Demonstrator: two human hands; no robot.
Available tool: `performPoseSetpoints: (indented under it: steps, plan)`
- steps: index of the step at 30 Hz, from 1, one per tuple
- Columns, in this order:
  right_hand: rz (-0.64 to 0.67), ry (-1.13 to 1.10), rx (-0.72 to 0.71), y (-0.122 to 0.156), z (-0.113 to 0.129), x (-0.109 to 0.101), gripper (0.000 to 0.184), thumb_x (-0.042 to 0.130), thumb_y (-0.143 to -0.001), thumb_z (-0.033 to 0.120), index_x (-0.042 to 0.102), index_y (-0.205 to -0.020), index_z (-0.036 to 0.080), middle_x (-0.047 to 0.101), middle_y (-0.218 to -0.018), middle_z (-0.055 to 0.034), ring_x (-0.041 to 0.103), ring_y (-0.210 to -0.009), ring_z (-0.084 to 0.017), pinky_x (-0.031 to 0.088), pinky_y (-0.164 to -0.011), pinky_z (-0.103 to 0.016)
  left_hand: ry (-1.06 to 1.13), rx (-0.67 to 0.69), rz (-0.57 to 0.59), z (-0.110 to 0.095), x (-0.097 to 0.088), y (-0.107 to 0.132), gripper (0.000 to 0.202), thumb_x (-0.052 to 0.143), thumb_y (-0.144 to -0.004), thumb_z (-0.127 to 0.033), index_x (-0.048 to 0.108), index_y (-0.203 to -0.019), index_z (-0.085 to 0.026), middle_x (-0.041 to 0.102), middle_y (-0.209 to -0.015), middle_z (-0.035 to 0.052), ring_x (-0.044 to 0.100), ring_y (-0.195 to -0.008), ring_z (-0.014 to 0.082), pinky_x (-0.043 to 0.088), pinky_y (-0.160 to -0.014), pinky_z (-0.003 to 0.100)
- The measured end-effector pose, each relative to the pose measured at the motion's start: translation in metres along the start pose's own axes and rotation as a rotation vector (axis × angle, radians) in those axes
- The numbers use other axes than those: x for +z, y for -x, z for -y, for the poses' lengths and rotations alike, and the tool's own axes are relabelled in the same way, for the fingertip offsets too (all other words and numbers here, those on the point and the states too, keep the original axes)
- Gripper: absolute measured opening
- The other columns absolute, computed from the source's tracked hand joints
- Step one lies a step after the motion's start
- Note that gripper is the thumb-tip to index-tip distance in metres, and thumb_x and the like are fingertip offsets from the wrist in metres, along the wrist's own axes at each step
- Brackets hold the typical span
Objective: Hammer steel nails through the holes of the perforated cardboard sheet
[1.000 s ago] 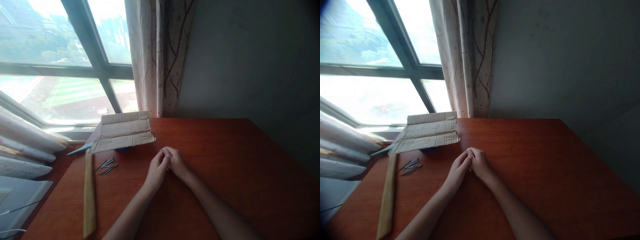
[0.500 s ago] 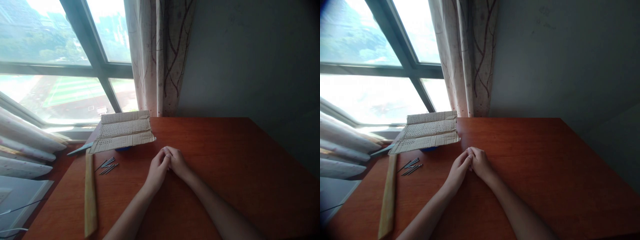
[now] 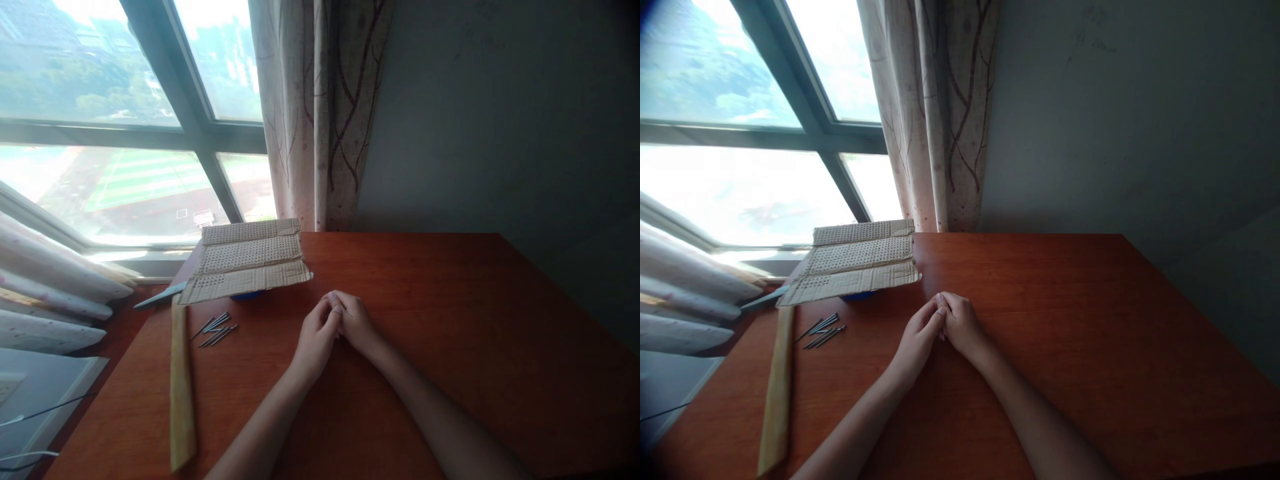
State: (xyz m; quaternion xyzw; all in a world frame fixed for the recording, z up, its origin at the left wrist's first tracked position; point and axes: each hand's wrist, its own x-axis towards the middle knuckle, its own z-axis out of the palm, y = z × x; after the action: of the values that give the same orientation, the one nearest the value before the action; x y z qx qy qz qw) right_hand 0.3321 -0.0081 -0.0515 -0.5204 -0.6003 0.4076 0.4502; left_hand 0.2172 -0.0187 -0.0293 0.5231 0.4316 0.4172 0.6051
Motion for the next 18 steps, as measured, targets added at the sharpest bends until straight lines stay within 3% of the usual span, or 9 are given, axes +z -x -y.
performPoseSetpoints:
  steps: [18]
  plan:
    - [0.006,0.022,-0.013,-0.0004,0.0021,-0.0018,0.042,0.038,-0.101,0.044,0.048,-0.067,0.022,0.049,-0.054,0.004,0.046,-0.051,-0.012,0.035,-0.053,-0.025,0.018,0.002,0.015,0.0018,-0.0008,-0.0009,0.027,0.057,-0.09,-0.042,0.056,-0.084,-0.016,0.051,-0.069,-0.0017,0.047,-0.062,0.0118,0.04,-0.056,0.022]
